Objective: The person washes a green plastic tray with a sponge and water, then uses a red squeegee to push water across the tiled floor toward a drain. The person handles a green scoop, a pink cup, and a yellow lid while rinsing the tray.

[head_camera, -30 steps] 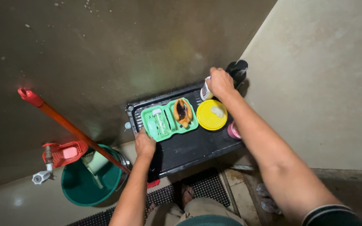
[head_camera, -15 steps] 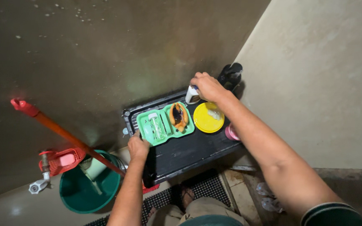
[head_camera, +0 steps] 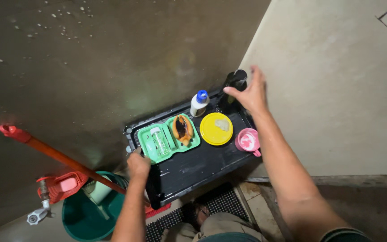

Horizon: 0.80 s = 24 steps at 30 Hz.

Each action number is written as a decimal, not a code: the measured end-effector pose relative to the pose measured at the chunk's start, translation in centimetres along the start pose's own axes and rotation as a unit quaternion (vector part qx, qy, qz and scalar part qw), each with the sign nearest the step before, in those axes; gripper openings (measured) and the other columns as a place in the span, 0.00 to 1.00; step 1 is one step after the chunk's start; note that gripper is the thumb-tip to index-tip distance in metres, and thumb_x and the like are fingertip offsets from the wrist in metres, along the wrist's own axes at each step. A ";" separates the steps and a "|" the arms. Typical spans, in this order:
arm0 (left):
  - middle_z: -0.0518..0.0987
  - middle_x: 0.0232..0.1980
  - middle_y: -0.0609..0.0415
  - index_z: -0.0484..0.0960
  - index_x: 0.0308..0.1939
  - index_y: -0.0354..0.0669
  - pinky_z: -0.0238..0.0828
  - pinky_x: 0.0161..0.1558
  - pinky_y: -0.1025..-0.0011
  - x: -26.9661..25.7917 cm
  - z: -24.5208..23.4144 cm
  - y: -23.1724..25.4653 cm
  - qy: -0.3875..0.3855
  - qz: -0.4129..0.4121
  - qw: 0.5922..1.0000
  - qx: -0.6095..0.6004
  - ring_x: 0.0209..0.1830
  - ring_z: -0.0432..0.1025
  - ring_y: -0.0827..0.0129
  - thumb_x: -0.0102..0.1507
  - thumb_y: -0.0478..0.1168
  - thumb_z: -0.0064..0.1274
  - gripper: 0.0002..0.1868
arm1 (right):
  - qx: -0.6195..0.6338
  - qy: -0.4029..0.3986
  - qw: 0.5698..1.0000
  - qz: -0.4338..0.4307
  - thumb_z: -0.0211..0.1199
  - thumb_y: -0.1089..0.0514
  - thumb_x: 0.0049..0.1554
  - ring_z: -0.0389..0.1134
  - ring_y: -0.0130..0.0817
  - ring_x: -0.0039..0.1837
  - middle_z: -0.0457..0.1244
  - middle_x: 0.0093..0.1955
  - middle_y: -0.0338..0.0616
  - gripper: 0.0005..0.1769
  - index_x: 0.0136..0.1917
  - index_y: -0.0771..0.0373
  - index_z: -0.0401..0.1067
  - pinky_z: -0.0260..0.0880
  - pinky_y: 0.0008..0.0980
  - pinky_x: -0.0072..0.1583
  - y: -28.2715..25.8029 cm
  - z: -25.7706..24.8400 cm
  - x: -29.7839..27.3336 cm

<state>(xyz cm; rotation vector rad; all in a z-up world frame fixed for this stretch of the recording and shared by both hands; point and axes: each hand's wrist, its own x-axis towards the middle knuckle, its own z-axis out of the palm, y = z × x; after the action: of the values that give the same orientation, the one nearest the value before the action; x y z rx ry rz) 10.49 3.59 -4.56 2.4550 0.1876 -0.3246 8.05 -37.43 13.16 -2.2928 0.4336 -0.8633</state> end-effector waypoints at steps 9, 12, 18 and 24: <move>0.61 0.73 0.38 0.75 0.67 0.48 0.69 0.60 0.51 -0.8 -2.1 7.6 0.081 0.122 0.988 0.038 0.62 0.70 0.38 0.60 0.39 0.60 0.30 | 0.136 -0.149 0.978 0.048 0.80 0.61 0.40 0.71 0.37 0.60 0.69 0.56 0.45 0.38 0.64 0.59 0.70 0.73 0.38 0.64 7.4 4.4 1.7; 0.55 0.79 0.38 0.70 0.69 0.46 0.69 0.64 0.56 0.1 -0.6 11.7 -0.008 0.158 0.986 -0.052 0.61 0.72 0.45 0.59 0.33 0.58 0.33 | 0.191 -0.305 0.932 -0.031 0.78 0.68 0.37 0.68 0.34 0.62 0.67 0.59 0.43 0.42 0.65 0.59 0.72 0.71 0.37 0.65 9.5 3.6 4.2; 0.60 0.72 0.35 0.64 0.73 0.42 0.60 0.69 0.58 1.2 4.5 20.1 -0.023 0.314 0.939 -0.136 0.70 0.61 0.41 0.49 0.32 0.68 0.48 | 0.088 -0.287 0.952 0.058 0.83 0.62 0.30 0.65 0.40 0.64 0.62 0.64 0.48 0.60 0.74 0.60 0.61 0.70 0.37 0.64 10.4 2.8 5.8; 0.70 0.63 0.39 0.69 0.67 0.48 0.64 0.65 0.60 3.8 9.3 23.5 -0.042 0.282 0.935 -0.211 0.64 0.66 0.46 0.43 0.35 0.73 0.48 | 0.135 -0.069 0.988 0.003 0.91 0.52 0.34 0.63 0.42 0.67 0.61 0.66 0.56 0.60 0.71 0.69 0.61 0.65 0.41 0.67 8.2 6.3 -0.8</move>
<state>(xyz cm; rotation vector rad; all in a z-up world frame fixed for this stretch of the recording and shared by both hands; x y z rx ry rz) 17.44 -20.32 1.05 1.9543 -0.4380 -0.1158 11.14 -40.21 3.68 -2.0822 0.2464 -0.7085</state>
